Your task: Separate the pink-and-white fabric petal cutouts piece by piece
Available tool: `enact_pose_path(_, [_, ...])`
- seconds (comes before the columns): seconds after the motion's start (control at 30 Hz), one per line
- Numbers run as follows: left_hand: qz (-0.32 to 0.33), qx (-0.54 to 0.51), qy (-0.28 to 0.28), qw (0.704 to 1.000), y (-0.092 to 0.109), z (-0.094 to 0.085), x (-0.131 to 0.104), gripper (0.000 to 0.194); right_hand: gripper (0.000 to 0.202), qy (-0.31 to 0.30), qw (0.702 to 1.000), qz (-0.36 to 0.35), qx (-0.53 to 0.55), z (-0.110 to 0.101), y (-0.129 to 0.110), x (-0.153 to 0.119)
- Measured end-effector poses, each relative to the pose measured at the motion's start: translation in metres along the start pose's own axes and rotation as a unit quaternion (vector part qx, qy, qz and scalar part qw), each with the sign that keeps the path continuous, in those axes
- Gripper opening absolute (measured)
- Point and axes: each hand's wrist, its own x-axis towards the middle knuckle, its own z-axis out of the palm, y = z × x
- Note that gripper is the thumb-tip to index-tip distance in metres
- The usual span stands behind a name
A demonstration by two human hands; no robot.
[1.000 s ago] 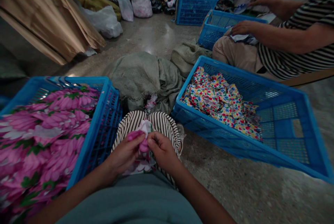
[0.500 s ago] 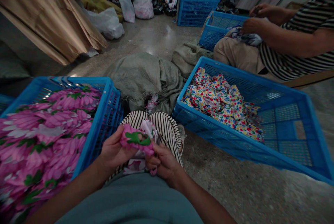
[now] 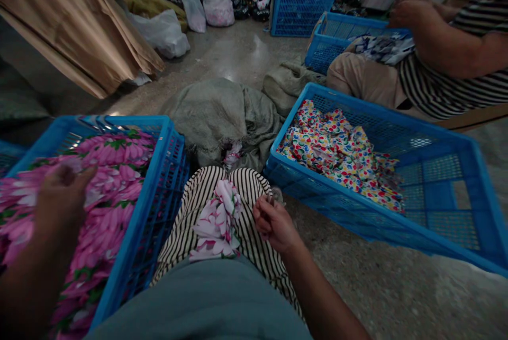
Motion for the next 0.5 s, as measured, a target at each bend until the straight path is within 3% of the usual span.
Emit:
enact_pose_path(0.07, [0.019,0.053,-0.008,0.998,-0.028,0.012,-0.008,0.024,0.027,0.052,0.988,-0.023,-0.142,0.005,0.004,0.006])
enact_pose_path(0.17, [0.062,0.149,-0.022,0.987,-0.074,0.034,-0.014,0.024,0.021,0.064,0.920,-0.101,-0.374,0.016,0.015,0.018])
enact_pose_path(0.23, [0.122,0.248,-0.055,0.959,-0.100,0.047,-0.013,0.026,0.014,0.052,0.874,-0.154,-0.457,0.022,0.021,0.023])
enact_pose_path(0.27, [0.154,0.304,-0.090,0.936,-0.110,0.052,-0.013,0.029,0.013,0.049,0.866,-0.173,-0.467,0.024,0.023,0.024])
enact_pose_path(0.3, [0.176,0.346,-0.132,0.912,-0.118,0.057,-0.012,0.033,0.014,0.044,0.869,-0.183,-0.458,0.026,0.023,0.024])
enact_pose_path(0.37, [0.202,0.394,-0.211,0.871,-0.130,0.066,-0.011,0.043,0.019,0.032,0.903,-0.170,-0.393,0.028,0.018,0.020])
enact_pose_path(0.43, [0.209,0.406,-0.258,0.851,-0.135,0.074,-0.012,0.049,0.018,0.018,0.951,-0.109,-0.288,0.029,0.010,0.014])
enact_pose_path(0.5, [0.213,0.409,-0.273,0.845,-0.136,0.081,-0.013,0.041,0.020,0.002,0.982,-0.036,-0.184,0.029,0.001,0.009])
